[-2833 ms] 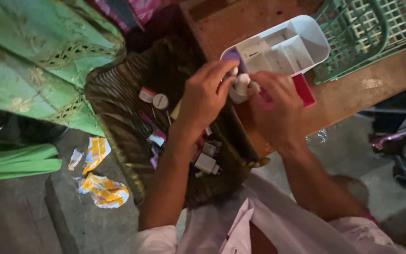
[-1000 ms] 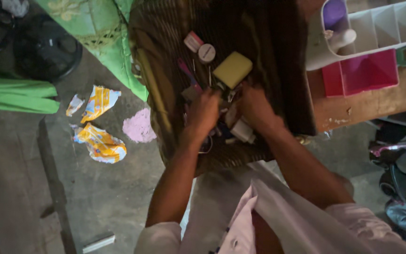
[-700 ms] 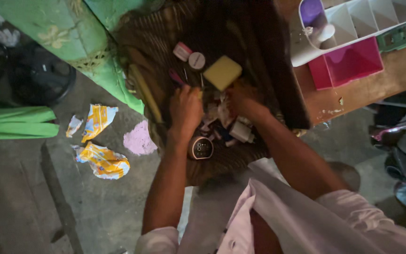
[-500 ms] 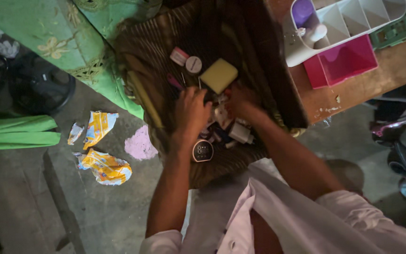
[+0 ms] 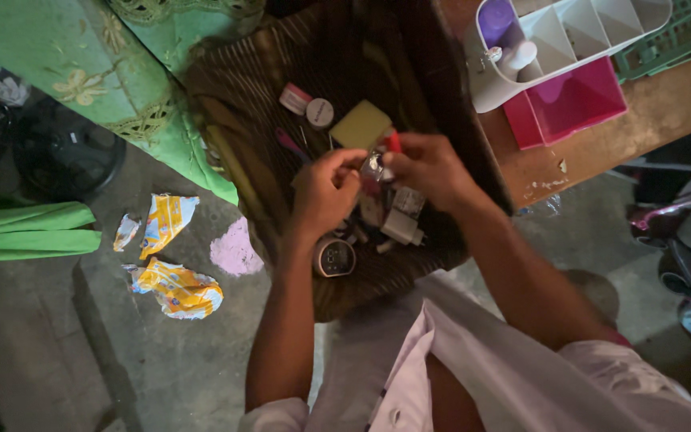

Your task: The person sorts small personal items from a cluttered basket into a compartmentalized organizer and a green plastic basket. They handle bottles, jars, a digital clock, and other small objects, placing them into designated sections.

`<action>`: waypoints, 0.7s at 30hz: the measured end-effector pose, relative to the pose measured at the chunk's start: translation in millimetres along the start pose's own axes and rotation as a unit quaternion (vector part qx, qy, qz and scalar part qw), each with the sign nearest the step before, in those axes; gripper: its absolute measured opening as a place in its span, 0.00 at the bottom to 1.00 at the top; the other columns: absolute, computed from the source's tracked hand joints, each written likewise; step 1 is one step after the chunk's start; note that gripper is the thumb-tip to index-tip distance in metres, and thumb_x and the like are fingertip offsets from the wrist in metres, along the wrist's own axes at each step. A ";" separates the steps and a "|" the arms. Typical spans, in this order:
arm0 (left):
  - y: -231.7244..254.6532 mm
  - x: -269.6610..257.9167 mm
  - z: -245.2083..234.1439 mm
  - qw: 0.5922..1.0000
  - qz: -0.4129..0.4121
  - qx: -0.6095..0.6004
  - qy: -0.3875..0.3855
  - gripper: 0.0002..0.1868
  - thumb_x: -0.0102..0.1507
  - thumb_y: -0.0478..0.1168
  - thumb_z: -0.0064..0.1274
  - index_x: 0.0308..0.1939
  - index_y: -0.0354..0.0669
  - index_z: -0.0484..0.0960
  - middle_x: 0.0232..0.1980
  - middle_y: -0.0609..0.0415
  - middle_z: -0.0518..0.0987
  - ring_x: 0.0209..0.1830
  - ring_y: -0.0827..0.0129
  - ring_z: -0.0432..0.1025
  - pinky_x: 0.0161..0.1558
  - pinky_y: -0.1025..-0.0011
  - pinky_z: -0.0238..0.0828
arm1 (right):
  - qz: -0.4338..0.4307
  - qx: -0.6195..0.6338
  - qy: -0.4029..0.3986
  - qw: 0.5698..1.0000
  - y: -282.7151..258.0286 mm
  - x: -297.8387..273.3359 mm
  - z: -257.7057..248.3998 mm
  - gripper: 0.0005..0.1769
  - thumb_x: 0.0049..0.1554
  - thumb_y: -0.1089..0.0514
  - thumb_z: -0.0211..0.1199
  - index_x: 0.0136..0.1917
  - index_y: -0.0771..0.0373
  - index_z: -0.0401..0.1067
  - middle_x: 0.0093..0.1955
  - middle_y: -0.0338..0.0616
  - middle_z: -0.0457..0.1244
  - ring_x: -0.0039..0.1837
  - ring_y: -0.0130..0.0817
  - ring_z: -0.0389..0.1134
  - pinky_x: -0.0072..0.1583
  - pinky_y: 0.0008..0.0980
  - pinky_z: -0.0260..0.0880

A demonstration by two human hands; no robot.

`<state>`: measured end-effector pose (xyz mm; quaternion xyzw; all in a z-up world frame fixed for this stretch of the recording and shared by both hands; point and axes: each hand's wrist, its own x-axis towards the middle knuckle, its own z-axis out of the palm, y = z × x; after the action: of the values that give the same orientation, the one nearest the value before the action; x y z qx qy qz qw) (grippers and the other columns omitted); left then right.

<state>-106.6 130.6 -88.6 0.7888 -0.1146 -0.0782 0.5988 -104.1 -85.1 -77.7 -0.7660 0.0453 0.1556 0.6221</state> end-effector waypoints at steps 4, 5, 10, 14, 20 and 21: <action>24.3 -6.3 3.2 0.997 0.063 -0.044 -0.014 0.28 0.58 0.39 0.66 0.61 0.41 0.78 0.54 0.49 0.82 0.48 0.68 0.81 0.48 0.72 0.80 | 0.056 0.155 -0.036 0.986 -11.3 -3.7 -4.4 0.18 0.61 0.59 0.61 0.63 0.68 0.73 0.51 0.43 0.70 0.49 0.30 0.73 0.51 0.31 0.77; 28.5 -7.4 5.6 0.994 0.101 -0.034 -0.005 0.32 0.56 0.40 0.70 0.62 0.39 0.77 0.55 0.48 0.81 0.49 0.67 0.80 0.48 0.72 0.80 | 0.065 0.191 -0.041 0.978 -10.2 -4.1 -4.6 0.18 0.60 0.60 0.61 0.63 0.67 0.72 0.51 0.42 0.71 0.50 0.30 0.74 0.52 0.31 0.78; 31.7 -4.0 15.9 0.996 0.059 -0.064 0.025 0.24 0.60 0.40 0.66 0.59 0.38 0.80 0.51 0.49 0.85 0.45 0.69 0.81 0.46 0.73 0.80 | 0.059 0.210 -0.037 0.975 2.7 -1.8 -9.2 0.17 0.61 0.62 0.62 0.62 0.68 0.72 0.51 0.42 0.69 0.49 0.29 0.72 0.52 0.31 0.76; 18.5 0.5 10.3 0.993 -0.053 -0.099 -0.019 0.23 0.61 0.39 0.60 0.61 0.39 0.79 0.48 0.52 0.85 0.39 0.71 0.82 0.40 0.74 0.82 | 0.061 0.202 -0.031 0.977 16.7 1.9 -14.8 0.16 0.62 0.61 0.63 0.63 0.68 0.74 0.47 0.43 0.69 0.45 0.29 0.71 0.50 0.29 0.74; -15.4 0.9 0.7 0.994 -0.111 0.008 -0.007 0.20 0.61 0.36 0.58 0.58 0.43 0.81 0.46 0.50 0.86 0.39 0.69 0.81 0.39 0.71 0.78 | 0.010 -0.029 -0.043 0.999 36.7 -1.5 -9.9 0.13 0.61 0.60 0.64 0.56 0.70 0.75 0.43 0.43 0.70 0.43 0.27 0.70 0.46 0.30 0.73; -22.8 2.2 1.6 0.997 -0.082 0.011 0.011 0.20 0.61 0.36 0.58 0.57 0.43 0.81 0.46 0.50 0.86 0.41 0.67 0.81 0.42 0.69 0.79 | 0.021 -0.047 -0.030 0.998 37.9 -1.1 -7.0 0.14 0.60 0.60 0.64 0.57 0.70 0.73 0.42 0.45 0.69 0.42 0.28 0.69 0.44 0.31 0.72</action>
<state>-102.9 134.4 -110.9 0.8028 -0.0438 -0.1167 0.5831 -113.9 -100.5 -111.8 -0.7884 0.0357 0.1933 0.5829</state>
